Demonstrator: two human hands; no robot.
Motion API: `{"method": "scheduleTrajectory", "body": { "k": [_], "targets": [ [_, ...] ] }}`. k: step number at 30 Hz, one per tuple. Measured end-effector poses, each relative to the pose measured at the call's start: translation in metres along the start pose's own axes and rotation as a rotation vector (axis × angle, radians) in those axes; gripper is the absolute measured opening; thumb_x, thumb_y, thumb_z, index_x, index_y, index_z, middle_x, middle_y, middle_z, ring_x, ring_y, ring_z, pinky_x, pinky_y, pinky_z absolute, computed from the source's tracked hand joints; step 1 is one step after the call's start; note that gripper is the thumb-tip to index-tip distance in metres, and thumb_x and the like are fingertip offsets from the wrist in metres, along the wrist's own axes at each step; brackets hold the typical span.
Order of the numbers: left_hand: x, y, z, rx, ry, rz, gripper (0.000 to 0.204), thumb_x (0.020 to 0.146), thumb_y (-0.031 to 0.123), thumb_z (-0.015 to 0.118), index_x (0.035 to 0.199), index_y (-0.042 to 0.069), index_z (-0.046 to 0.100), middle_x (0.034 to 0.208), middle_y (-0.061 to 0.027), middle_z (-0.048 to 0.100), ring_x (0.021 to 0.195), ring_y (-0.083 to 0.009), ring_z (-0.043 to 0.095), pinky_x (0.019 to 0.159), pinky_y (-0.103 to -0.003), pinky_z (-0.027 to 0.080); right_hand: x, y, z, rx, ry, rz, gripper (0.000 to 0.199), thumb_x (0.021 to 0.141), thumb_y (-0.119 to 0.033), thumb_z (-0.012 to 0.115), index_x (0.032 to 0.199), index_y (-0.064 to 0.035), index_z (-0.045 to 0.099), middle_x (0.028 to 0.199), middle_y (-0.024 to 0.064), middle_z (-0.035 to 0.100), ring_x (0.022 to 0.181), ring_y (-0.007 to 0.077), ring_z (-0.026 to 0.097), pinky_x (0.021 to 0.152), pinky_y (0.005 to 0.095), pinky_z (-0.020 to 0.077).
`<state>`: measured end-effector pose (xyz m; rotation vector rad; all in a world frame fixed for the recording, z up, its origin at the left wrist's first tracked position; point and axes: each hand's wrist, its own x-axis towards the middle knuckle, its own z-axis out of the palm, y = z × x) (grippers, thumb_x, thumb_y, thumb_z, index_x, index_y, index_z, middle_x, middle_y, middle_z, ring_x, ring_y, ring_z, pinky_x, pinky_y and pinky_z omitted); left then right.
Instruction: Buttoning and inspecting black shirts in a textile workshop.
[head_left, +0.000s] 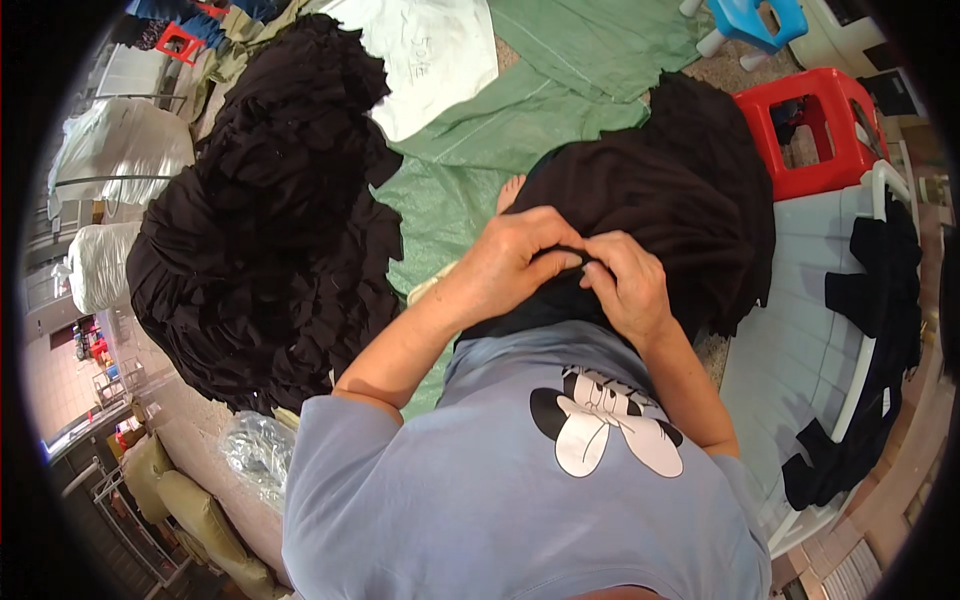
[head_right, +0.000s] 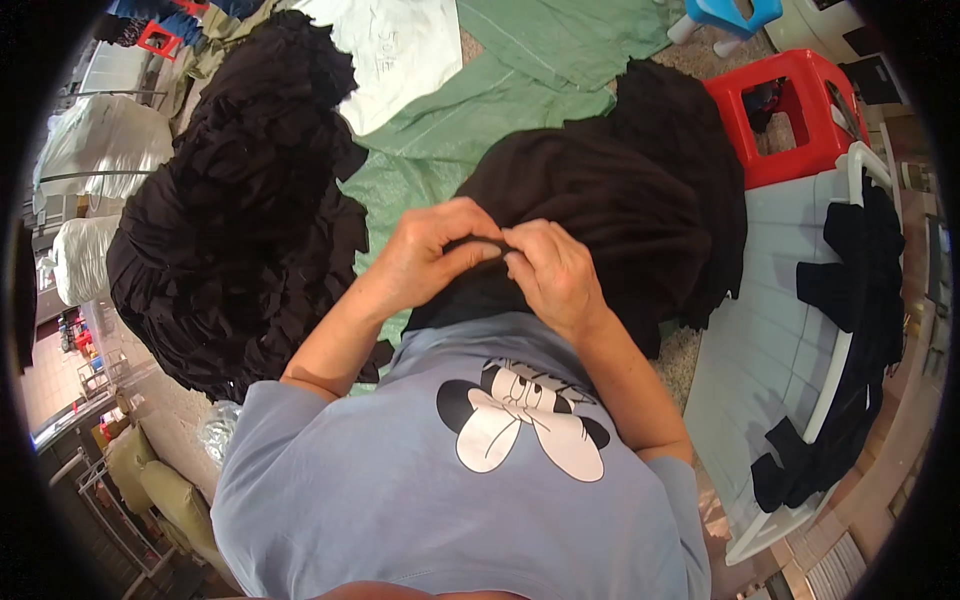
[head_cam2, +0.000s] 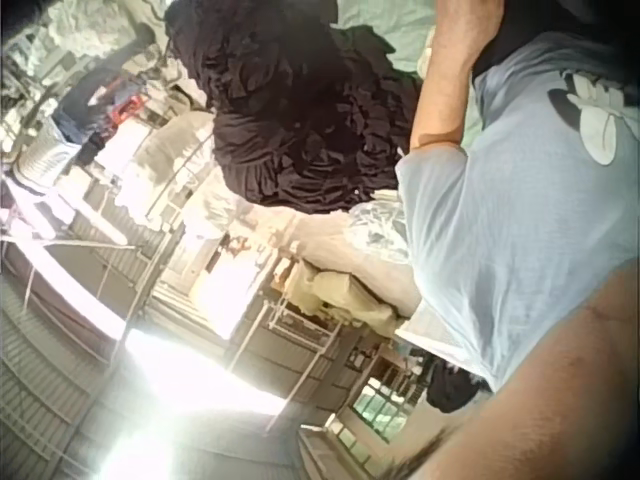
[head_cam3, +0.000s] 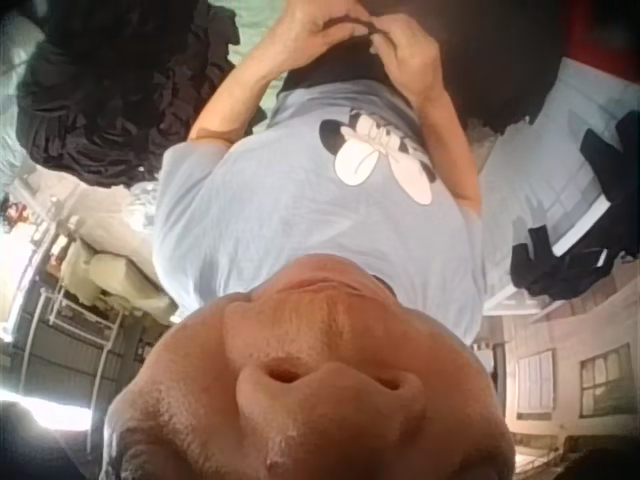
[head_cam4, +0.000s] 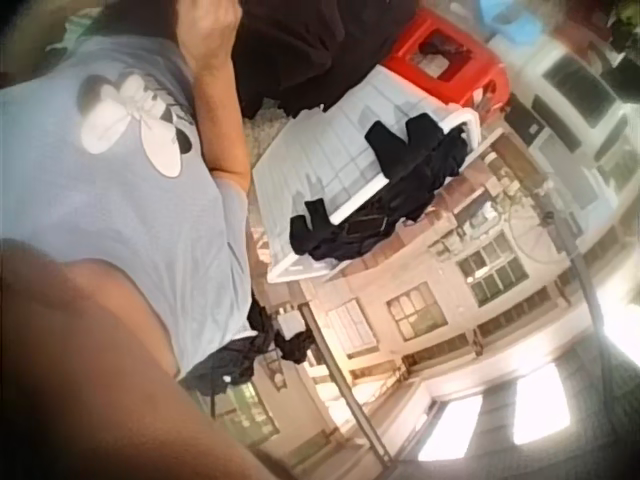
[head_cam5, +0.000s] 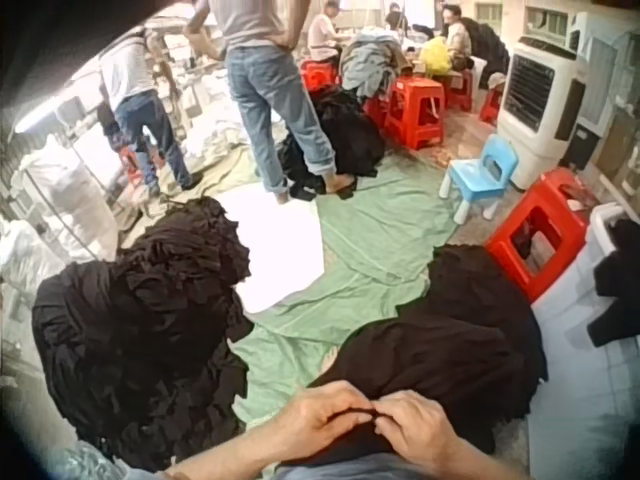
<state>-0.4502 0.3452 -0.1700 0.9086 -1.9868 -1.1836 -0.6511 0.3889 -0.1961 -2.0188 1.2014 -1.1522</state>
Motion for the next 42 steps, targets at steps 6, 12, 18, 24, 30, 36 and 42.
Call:
{"method": "scheduleTrajectory", "body": {
  "k": [6,12,18,24,30,36,42],
  "targets": [
    [-0.007,-0.049,0.008,-0.731,-0.135,-0.543,0.012,0.088,0.004,0.072,0.101,0.002,0.070,0.096,-0.0001,0.069,0.089,-0.0079,0.063,0.082,-0.024,0.050,-0.002,0.005,0.009,-0.230,0.011,-0.288,0.022,0.080,0.000,0.068,0.102,-0.0045,0.067,0.094,0.0121,0.064,0.080,0.0296,0.064,0.069,0.0398,0.0535],
    [-0.010,-0.063,0.010,-0.980,-0.059,-0.675,0.015,0.089,0.007,0.071,0.104,0.003,0.070,0.097,-0.0017,0.070,0.091,-0.0100,0.063,0.081,-0.023,0.048,0.004,0.002,0.007,-0.320,0.096,-0.312,0.018,0.076,-0.004,0.073,0.094,-0.0066,0.070,0.096,0.0052,0.064,0.081,0.0198,0.064,0.069,0.0333,0.0501],
    [-0.007,-0.073,0.019,-0.723,0.023,-0.474,0.011,0.094,0.006,0.066,0.103,0.001,0.070,0.096,-0.0022,0.070,0.090,-0.0099,0.064,0.084,-0.024,0.048,0.010,0.000,0.011,-0.305,0.158,-0.305,0.013,0.081,-0.006,0.071,0.093,-0.0054,0.067,0.098,0.0045,0.062,0.084,0.0198,0.064,0.071,0.0337,0.0494],
    [-0.004,-0.055,0.017,-0.733,0.048,-0.432,0.011,0.093,0.015,0.068,0.096,0.007,0.073,0.089,0.0038,0.072,0.088,-0.0066,0.063,0.123,-0.044,-0.001,0.007,0.001,0.014,-0.312,0.265,-0.306,0.019,0.077,-0.002,0.075,0.094,-0.0025,0.067,0.099,0.0079,0.062,0.081,0.0233,0.065,0.070,0.0333,0.0523],
    [-0.004,-0.051,0.016,-0.767,0.084,-0.440,0.013,0.092,0.014,0.068,0.097,0.004,0.075,0.089,0.0023,0.072,0.087,-0.0068,0.063,0.124,-0.043,0.004,0.009,0.000,0.016,-0.270,0.299,-0.277,0.019,0.078,-0.002,0.074,0.095,-0.0024,0.066,0.100,0.0087,0.062,0.078,0.0233,0.065,0.067,0.0319,0.0528],
    [-0.007,-0.059,0.022,-0.678,0.130,-0.417,0.011,0.092,0.014,0.068,0.095,0.005,0.075,0.089,0.0030,0.073,0.087,-0.0065,0.063,0.124,-0.044,0.006,0.009,0.002,0.014,-0.361,0.180,-0.326,0.015,0.080,-0.004,0.073,0.094,-0.0017,0.066,0.099,0.0087,0.062,0.076,0.0232,0.064,0.067,0.0326,0.0522],
    [-0.012,-0.056,0.024,-0.588,0.150,-0.342,0.010,0.093,0.013,0.068,0.095,0.004,0.072,0.089,0.0015,0.071,0.089,-0.0084,0.063,0.123,-0.044,0.009,0.011,0.000,0.015,-0.264,0.180,-0.307,0.014,0.081,-0.003,0.072,0.093,-0.0014,0.066,0.099,0.0095,0.062,0.077,0.0249,0.064,0.068,0.0337,0.0525]
  ]
}}
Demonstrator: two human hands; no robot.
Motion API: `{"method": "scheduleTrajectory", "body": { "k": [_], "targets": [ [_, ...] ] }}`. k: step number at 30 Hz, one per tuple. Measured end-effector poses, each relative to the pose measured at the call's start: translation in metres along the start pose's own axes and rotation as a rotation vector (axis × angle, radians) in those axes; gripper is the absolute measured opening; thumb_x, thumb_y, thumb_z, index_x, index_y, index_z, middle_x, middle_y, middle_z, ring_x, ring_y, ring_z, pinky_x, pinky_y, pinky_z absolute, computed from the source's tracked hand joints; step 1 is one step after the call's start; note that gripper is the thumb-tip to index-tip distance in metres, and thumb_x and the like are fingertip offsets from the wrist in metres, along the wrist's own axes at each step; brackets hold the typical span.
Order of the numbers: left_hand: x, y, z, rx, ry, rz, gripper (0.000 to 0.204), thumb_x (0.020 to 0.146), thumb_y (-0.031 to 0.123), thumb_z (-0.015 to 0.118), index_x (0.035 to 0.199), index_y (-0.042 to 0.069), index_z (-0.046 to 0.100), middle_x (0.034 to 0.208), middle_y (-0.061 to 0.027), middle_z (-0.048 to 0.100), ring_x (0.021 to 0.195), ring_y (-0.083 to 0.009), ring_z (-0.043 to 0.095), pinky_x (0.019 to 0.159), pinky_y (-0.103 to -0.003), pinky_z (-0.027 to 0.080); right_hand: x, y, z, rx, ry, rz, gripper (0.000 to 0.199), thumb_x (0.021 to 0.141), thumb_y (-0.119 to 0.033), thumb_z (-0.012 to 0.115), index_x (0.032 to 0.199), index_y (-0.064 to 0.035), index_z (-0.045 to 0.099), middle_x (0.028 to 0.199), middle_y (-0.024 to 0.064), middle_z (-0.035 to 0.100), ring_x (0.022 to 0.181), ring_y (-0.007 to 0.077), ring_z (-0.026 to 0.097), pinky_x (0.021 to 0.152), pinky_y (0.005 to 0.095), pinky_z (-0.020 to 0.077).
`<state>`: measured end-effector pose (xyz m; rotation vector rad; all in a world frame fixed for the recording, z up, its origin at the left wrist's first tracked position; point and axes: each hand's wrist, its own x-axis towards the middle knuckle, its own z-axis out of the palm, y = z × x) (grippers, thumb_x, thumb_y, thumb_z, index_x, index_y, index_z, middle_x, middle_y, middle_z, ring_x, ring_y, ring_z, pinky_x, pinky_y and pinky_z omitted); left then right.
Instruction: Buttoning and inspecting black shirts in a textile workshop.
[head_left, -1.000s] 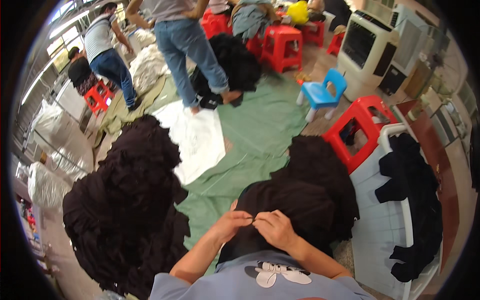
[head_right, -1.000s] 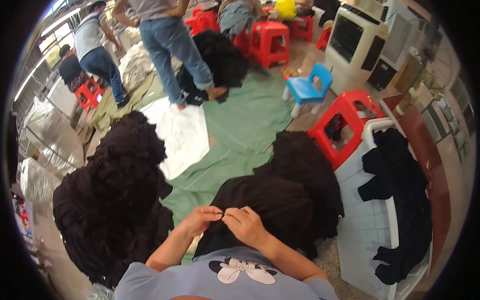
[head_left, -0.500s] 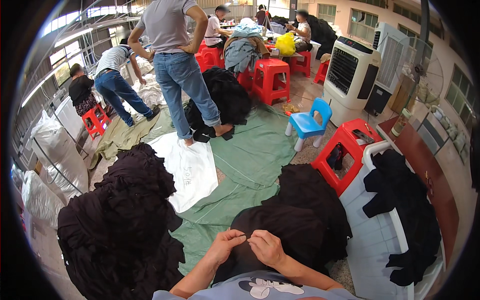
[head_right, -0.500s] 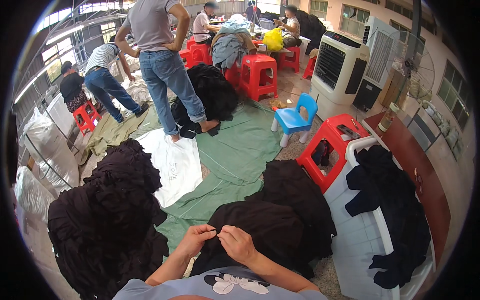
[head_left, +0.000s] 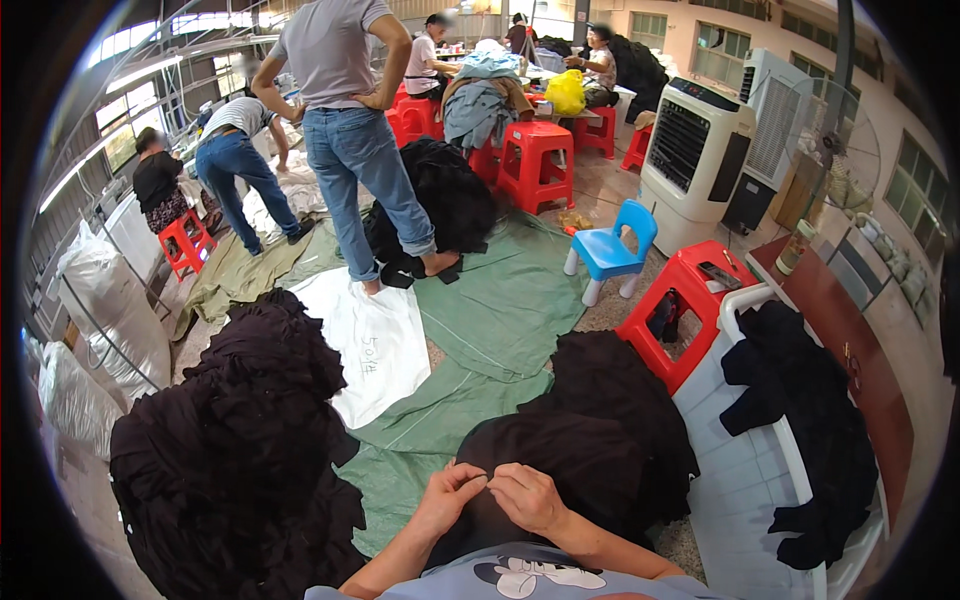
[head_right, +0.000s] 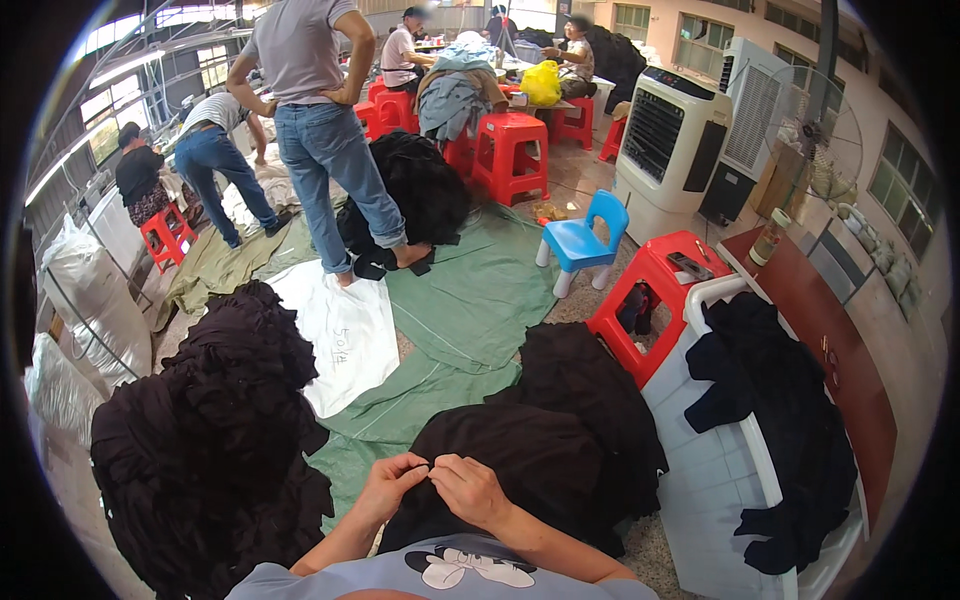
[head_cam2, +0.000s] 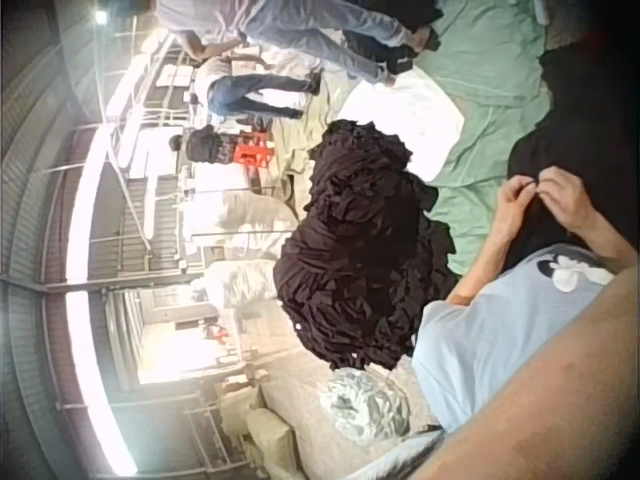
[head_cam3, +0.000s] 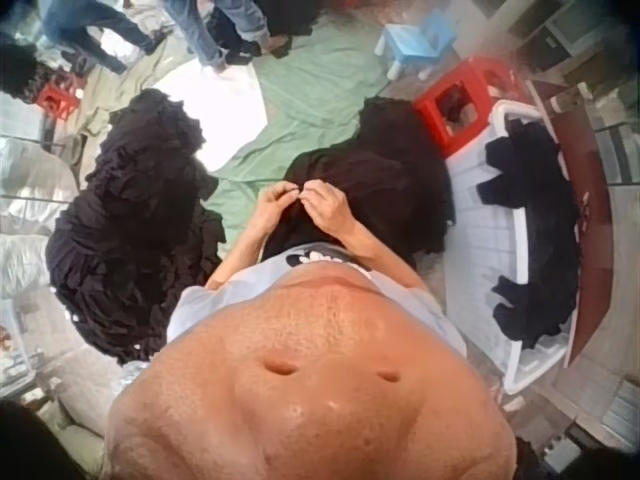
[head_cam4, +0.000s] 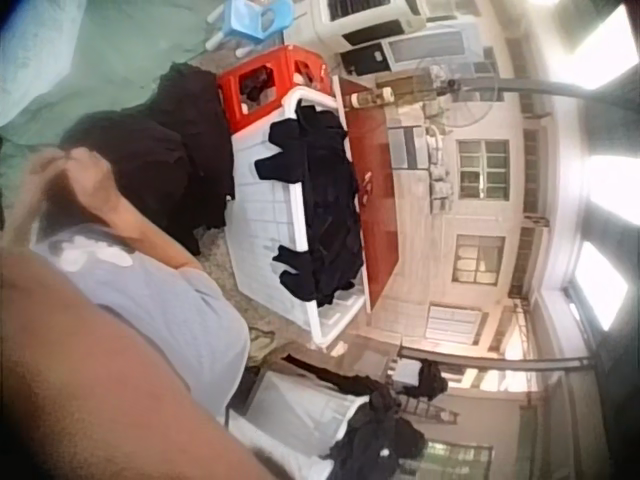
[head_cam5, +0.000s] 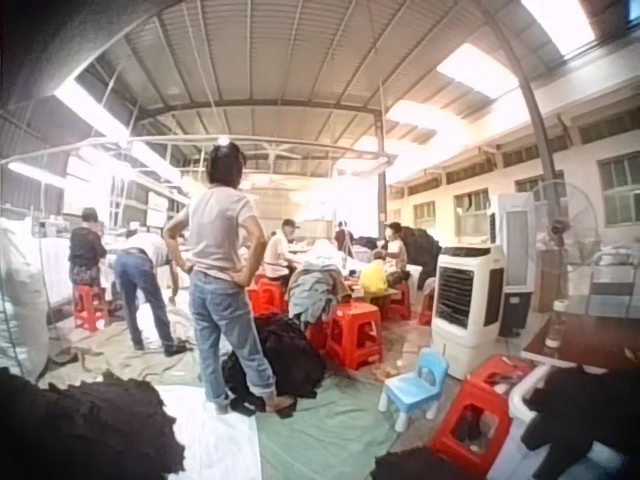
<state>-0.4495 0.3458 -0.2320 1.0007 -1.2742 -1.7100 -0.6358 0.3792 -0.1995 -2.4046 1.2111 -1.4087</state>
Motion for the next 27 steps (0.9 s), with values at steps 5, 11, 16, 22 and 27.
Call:
{"method": "scheduleTrajectory", "body": {
  "k": [5,11,16,22,27],
  "targets": [
    [-0.003,0.013,-0.005,0.086,-0.085,0.107,0.010,0.090,0.007,0.071,0.098,0.001,0.071,0.095,-0.0021,0.069,0.094,-0.0129,0.063,0.115,-0.039,0.024,-0.006,-0.004,0.002,0.081,0.013,0.085,0.014,0.080,-0.001,0.072,0.093,-0.0010,0.066,0.099,0.0107,0.061,0.079,0.0273,0.065,0.069,0.0350,0.0539],
    [-0.002,0.029,-0.005,0.296,-0.125,0.215,0.012,0.087,0.005,0.073,0.098,0.000,0.070,0.094,-0.0065,0.069,0.090,-0.0181,0.064,0.093,-0.034,0.044,-0.005,-0.007,0.001,0.299,0.007,0.278,0.014,0.082,0.003,0.072,0.092,-0.0025,0.064,0.106,0.0126,0.062,0.083,0.0276,0.067,0.071,0.0345,0.0553],
    [-0.001,0.045,0.003,0.551,-0.184,0.406,0.013,0.087,-0.003,0.071,0.100,-0.003,0.068,0.094,-0.0114,0.068,0.086,-0.0203,0.067,0.074,-0.029,0.053,-0.013,0.000,0.002,0.561,0.009,0.515,0.016,0.084,0.006,0.067,0.099,0.0010,0.061,0.109,0.0161,0.068,0.088,0.0223,0.073,0.071,0.0317,0.0576],
    [-0.002,0.043,0.011,0.656,-0.174,0.586,0.015,0.085,-0.003,0.070,0.100,-0.001,0.068,0.097,-0.0126,0.066,0.087,-0.0292,0.066,0.075,-0.035,0.054,-0.014,0.009,-0.005,0.594,-0.158,0.627,0.017,0.083,0.009,0.066,0.098,0.0040,0.061,0.089,0.0113,0.067,0.074,0.0191,0.075,0.062,0.0274,0.0568],
    [0.002,0.039,0.015,0.646,-0.214,0.713,0.017,0.083,-0.005,0.070,0.099,-0.001,0.064,0.097,-0.0135,0.064,0.088,-0.0309,0.065,0.075,-0.036,0.054,-0.015,0.005,-0.010,0.650,-0.092,0.646,0.015,0.081,0.013,0.065,0.092,0.0032,0.060,0.085,0.0077,0.065,0.069,0.0161,0.073,0.057,0.0255,0.0553]
  ]
}}
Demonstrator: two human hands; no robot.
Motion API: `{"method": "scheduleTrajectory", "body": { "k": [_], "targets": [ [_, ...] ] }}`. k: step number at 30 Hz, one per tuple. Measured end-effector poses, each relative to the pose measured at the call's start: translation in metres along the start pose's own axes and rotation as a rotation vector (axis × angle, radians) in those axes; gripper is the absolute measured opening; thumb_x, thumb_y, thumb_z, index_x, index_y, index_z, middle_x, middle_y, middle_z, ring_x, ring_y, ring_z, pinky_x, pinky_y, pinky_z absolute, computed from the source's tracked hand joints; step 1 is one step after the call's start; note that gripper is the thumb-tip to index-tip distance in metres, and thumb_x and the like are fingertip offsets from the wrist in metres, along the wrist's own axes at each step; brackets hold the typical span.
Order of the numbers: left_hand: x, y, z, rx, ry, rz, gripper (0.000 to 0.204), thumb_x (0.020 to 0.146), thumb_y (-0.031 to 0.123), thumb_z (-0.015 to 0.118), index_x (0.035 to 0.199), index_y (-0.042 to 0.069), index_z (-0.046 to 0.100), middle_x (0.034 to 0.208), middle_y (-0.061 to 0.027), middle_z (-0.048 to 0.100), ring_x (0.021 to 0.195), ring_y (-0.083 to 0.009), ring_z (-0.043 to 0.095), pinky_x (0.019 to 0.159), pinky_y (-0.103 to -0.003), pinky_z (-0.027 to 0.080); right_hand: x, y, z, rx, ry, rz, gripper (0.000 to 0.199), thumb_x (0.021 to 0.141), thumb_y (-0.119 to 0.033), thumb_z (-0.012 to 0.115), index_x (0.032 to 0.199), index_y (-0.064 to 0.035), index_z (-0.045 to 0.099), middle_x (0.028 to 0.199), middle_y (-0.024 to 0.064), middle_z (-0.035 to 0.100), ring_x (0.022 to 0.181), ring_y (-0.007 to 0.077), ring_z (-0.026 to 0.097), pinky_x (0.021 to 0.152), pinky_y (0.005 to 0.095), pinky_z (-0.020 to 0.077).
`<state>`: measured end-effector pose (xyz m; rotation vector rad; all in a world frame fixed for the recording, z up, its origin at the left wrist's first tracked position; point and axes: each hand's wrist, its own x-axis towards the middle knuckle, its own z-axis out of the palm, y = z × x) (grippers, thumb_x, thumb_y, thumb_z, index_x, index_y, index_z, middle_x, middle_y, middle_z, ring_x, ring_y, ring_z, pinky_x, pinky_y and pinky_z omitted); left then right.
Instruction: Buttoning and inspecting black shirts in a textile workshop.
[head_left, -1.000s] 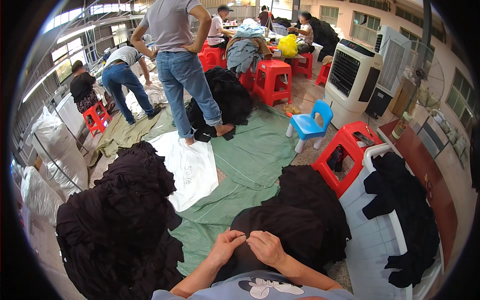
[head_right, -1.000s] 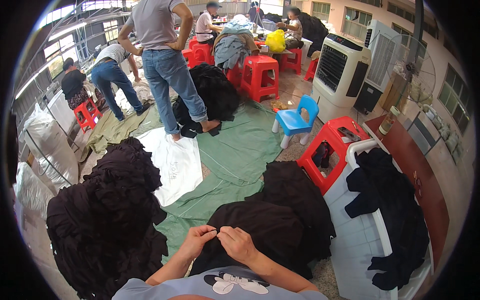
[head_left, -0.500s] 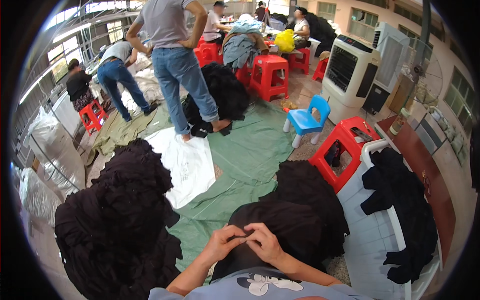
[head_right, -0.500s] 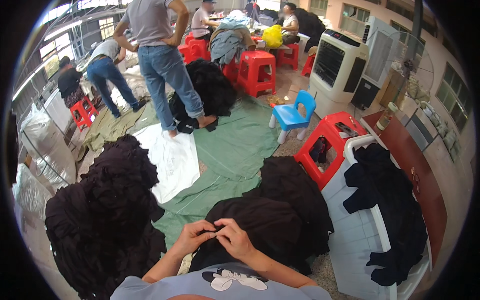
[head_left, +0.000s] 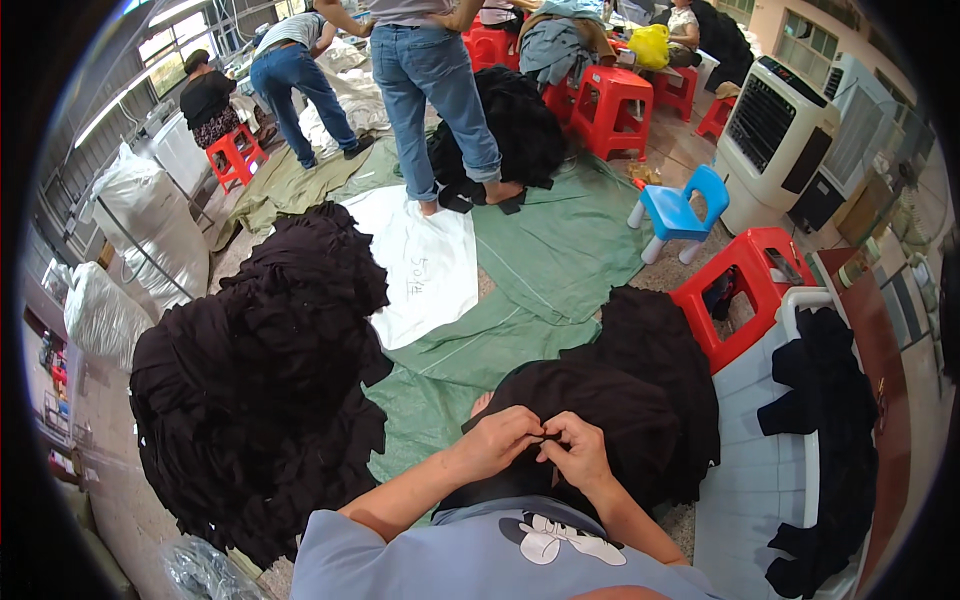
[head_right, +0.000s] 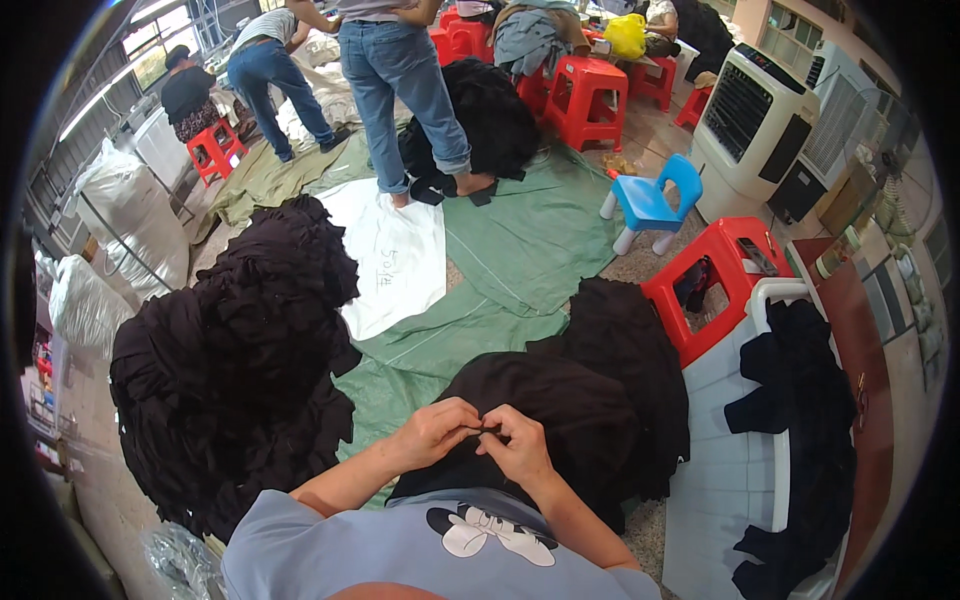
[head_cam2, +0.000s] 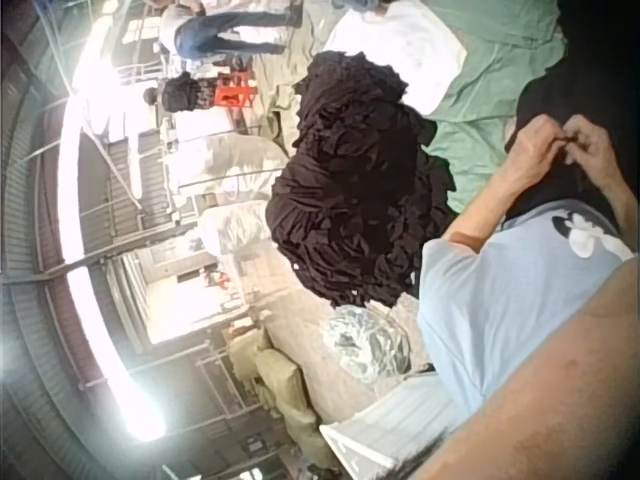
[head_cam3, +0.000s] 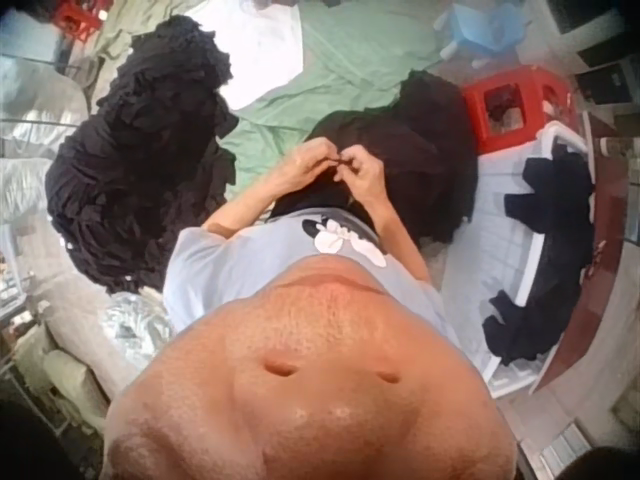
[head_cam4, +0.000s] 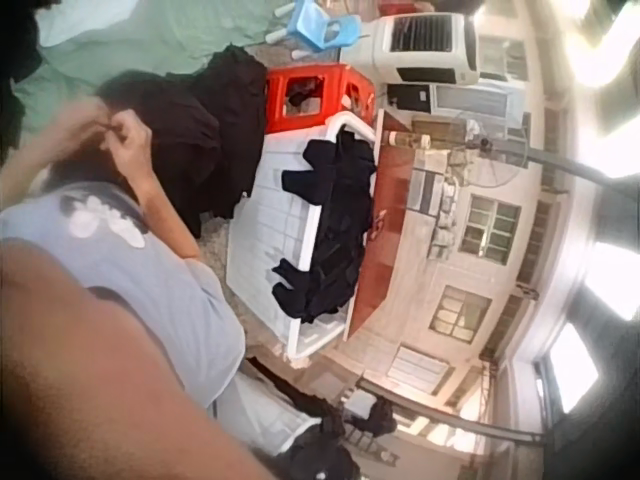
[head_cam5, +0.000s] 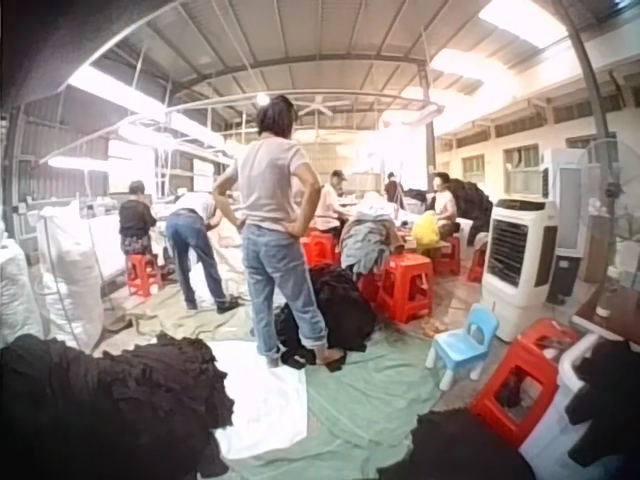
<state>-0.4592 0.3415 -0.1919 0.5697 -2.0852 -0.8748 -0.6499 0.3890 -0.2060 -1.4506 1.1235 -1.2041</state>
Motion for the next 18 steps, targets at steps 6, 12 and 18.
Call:
{"method": "scheduleTrajectory", "body": {
  "k": [6,12,18],
  "targets": [
    [-0.001,-0.007,0.013,0.153,0.088,0.090,0.023,0.080,-0.006,0.069,0.101,0.000,0.062,0.097,-0.0141,0.063,0.085,-0.0319,0.064,0.071,-0.038,0.053,0.002,0.002,0.004,-0.042,0.079,-0.071,0.015,0.079,0.012,0.066,0.086,0.0021,0.059,0.080,0.0068,0.062,0.062,0.0146,0.071,0.052,0.0242,0.0521],
    [0.010,-0.003,0.027,0.234,0.202,0.036,0.024,0.079,-0.003,0.071,0.100,0.002,0.062,0.091,-0.0123,0.064,0.082,-0.0303,0.065,0.069,-0.038,0.052,0.009,-0.007,-0.004,-0.383,0.240,-0.379,0.019,0.074,0.011,0.067,0.087,-0.0016,0.061,0.076,0.0092,0.062,0.059,0.0210,0.068,0.050,0.0290,0.0500],
    [-0.003,-0.016,-0.012,-0.135,-0.048,-0.537,0.014,0.089,0.013,0.074,0.096,0.001,0.070,0.088,-0.0084,0.068,0.079,-0.0208,0.065,0.081,-0.032,0.049,0.015,-0.013,-0.018,-0.734,0.248,-0.356,0.013,0.075,-0.001,0.067,0.086,-0.0075,0.067,0.076,0.0073,0.065,0.069,0.0267,0.065,0.062,0.0364,0.0473]
  ]
}}
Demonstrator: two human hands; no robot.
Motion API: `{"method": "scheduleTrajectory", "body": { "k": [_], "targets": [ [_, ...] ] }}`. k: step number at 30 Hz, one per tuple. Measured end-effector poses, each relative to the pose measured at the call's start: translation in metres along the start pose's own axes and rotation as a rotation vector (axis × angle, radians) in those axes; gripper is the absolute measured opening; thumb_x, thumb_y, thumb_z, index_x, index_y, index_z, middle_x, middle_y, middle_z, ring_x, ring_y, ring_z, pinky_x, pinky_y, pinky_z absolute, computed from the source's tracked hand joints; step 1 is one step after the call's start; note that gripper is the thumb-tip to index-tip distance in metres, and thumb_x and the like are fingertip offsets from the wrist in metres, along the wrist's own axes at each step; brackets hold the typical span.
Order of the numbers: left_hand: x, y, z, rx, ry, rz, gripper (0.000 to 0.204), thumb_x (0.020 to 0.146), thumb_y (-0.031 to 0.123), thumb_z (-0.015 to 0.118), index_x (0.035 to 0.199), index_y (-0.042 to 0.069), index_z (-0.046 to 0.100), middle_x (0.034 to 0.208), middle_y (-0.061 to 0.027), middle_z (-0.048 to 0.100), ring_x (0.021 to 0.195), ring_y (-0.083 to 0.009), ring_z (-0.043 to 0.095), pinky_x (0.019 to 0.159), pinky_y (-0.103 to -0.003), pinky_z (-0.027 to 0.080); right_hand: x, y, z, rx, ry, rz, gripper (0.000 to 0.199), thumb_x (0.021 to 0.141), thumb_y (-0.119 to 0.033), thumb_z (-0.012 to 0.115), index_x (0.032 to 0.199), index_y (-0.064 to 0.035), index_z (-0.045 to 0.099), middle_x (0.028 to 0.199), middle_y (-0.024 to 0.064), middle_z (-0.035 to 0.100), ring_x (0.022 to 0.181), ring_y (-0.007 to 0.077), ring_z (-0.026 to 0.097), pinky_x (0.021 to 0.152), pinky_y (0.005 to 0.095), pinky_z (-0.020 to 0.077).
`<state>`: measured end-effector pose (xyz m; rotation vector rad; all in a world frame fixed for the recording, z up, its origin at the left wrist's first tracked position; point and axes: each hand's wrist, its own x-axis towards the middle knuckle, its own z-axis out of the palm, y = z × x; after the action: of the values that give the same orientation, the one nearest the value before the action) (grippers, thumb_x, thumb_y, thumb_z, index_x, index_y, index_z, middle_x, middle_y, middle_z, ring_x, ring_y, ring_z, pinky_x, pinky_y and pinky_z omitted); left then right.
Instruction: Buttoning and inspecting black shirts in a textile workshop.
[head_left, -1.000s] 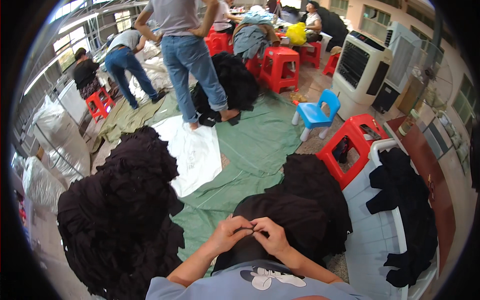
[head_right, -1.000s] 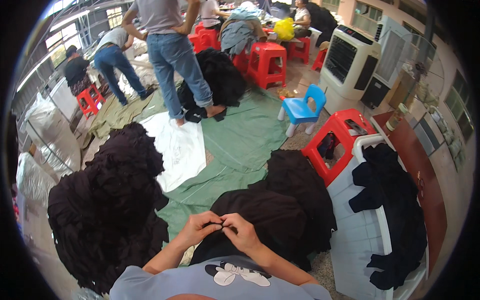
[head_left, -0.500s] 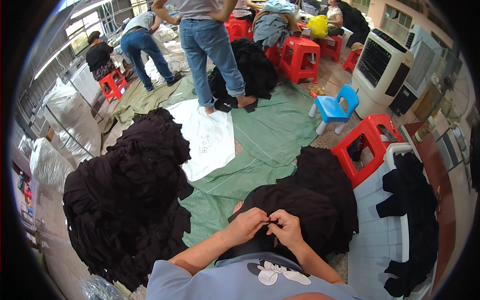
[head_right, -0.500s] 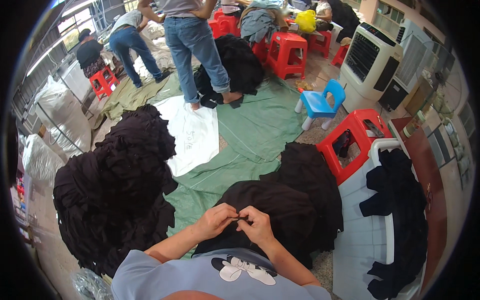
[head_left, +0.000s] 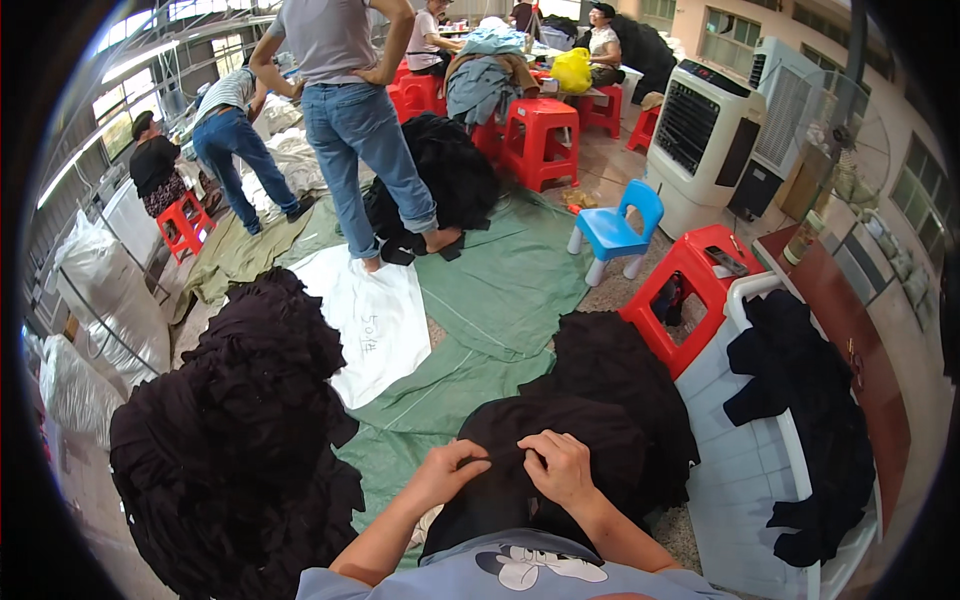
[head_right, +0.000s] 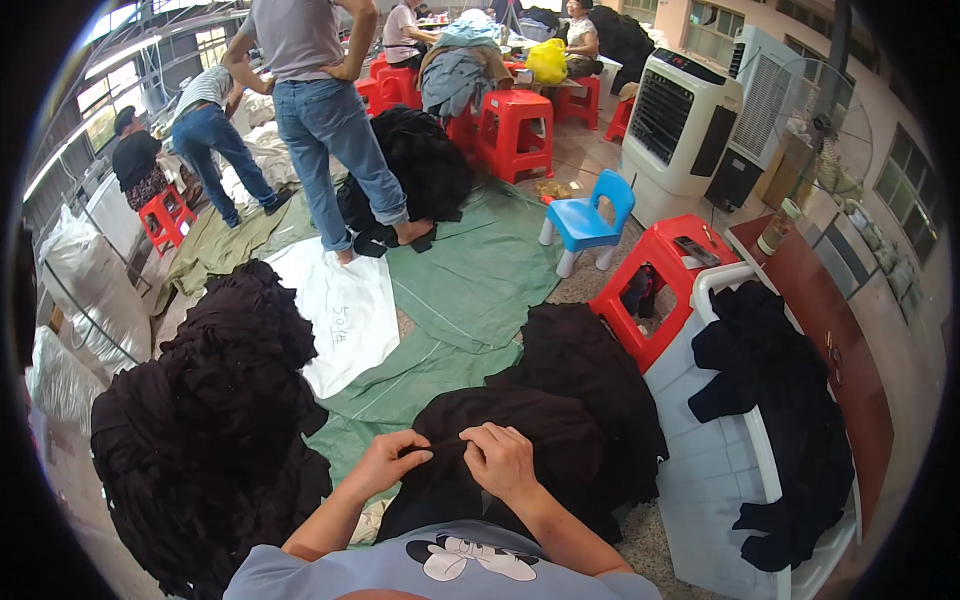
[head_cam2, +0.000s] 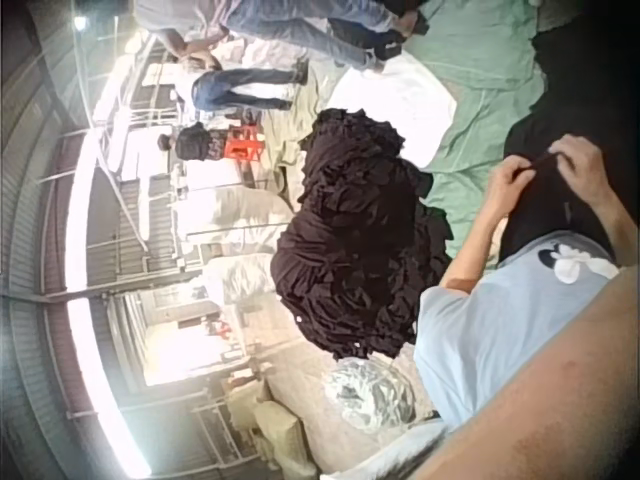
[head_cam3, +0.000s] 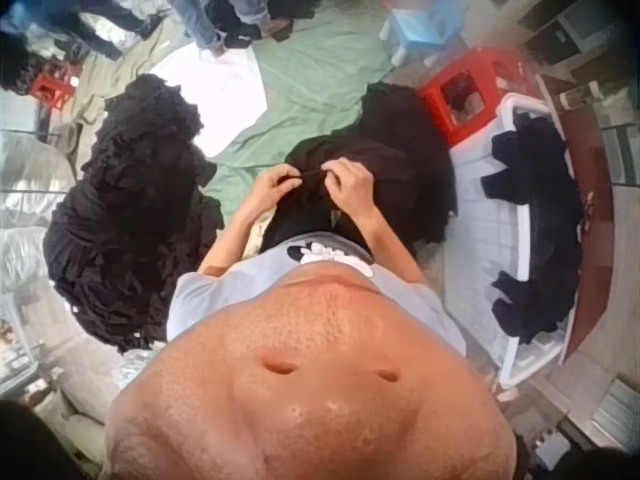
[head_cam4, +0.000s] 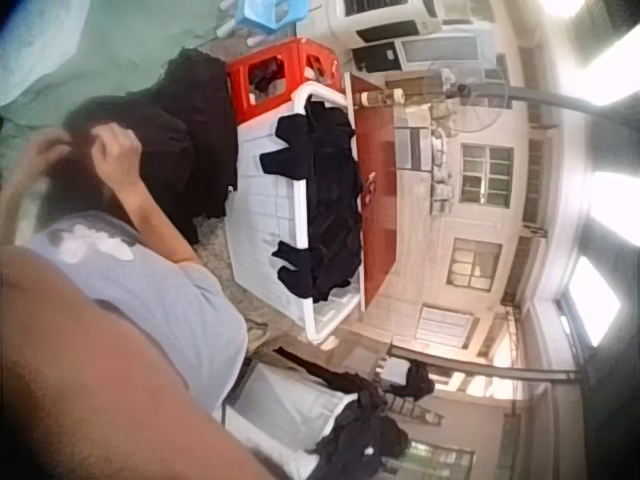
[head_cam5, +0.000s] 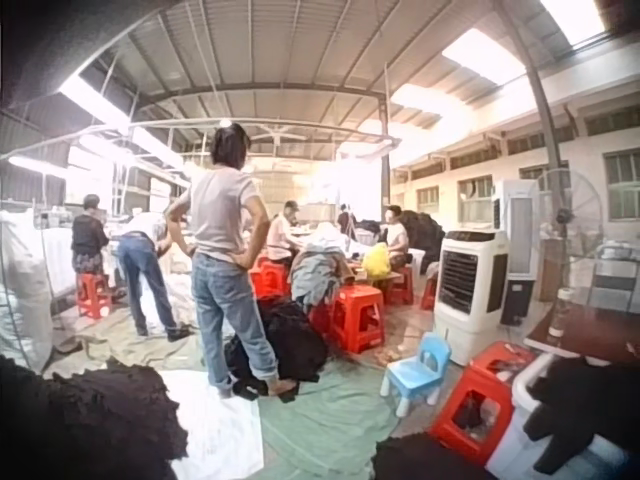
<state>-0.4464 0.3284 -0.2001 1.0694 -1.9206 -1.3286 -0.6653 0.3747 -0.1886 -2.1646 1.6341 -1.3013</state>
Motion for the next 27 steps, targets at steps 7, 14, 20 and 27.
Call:
{"method": "scheduleTrajectory", "body": {
  "k": [7,14,20,27],
  "targets": [
    [-0.014,-0.026,-0.009,-0.709,0.011,-0.283,0.015,0.090,0.007,0.070,0.105,0.005,0.069,0.097,0.0045,0.066,0.092,-0.0066,0.060,0.085,-0.024,0.047,-0.014,0.008,0.020,0.323,-0.051,0.157,0.012,0.078,-0.011,0.070,0.088,-0.0085,0.063,0.091,0.0077,0.061,0.095,0.0261,0.058,0.089,0.0397,0.0406],
    [0.037,-0.007,-0.025,-0.878,-0.018,-0.215,0.013,0.096,0.016,0.065,0.103,0.005,0.067,0.097,0.0008,0.069,0.090,-0.0089,0.063,0.084,-0.026,0.050,0.042,0.016,0.004,0.819,-0.231,0.511,0.014,0.100,-0.016,0.060,0.090,-0.0061,0.062,0.083,-0.0089,0.052,0.080,0.0009,0.046,0.074,0.0188,0.0391],
    [0.031,-0.005,-0.028,-1.220,-0.091,-0.286,0.014,0.100,0.015,0.060,0.100,0.001,0.064,0.094,-0.0057,0.069,0.082,-0.0125,0.068,0.077,-0.027,0.056,0.037,0.011,0.016,0.975,-0.199,0.452,0.008,0.097,-0.005,0.061,0.104,-0.0016,0.061,0.099,-0.0017,0.054,0.084,0.0031,0.053,0.078,0.0189,0.0422],
    [0.029,-0.001,-0.027,-1.388,-0.049,-0.319,0.014,0.101,0.012,0.057,0.104,-0.001,0.062,0.098,-0.0112,0.070,0.083,-0.0176,0.069,0.079,-0.032,0.059,0.028,-0.008,0.010,0.012,-0.141,-0.532,0.046,0.069,-0.003,0.071,0.113,-0.0155,0.066,0.133,0.0058,0.054,0.126,0.0266,0.049,0.105,0.0419,0.0377]
  ]
}}
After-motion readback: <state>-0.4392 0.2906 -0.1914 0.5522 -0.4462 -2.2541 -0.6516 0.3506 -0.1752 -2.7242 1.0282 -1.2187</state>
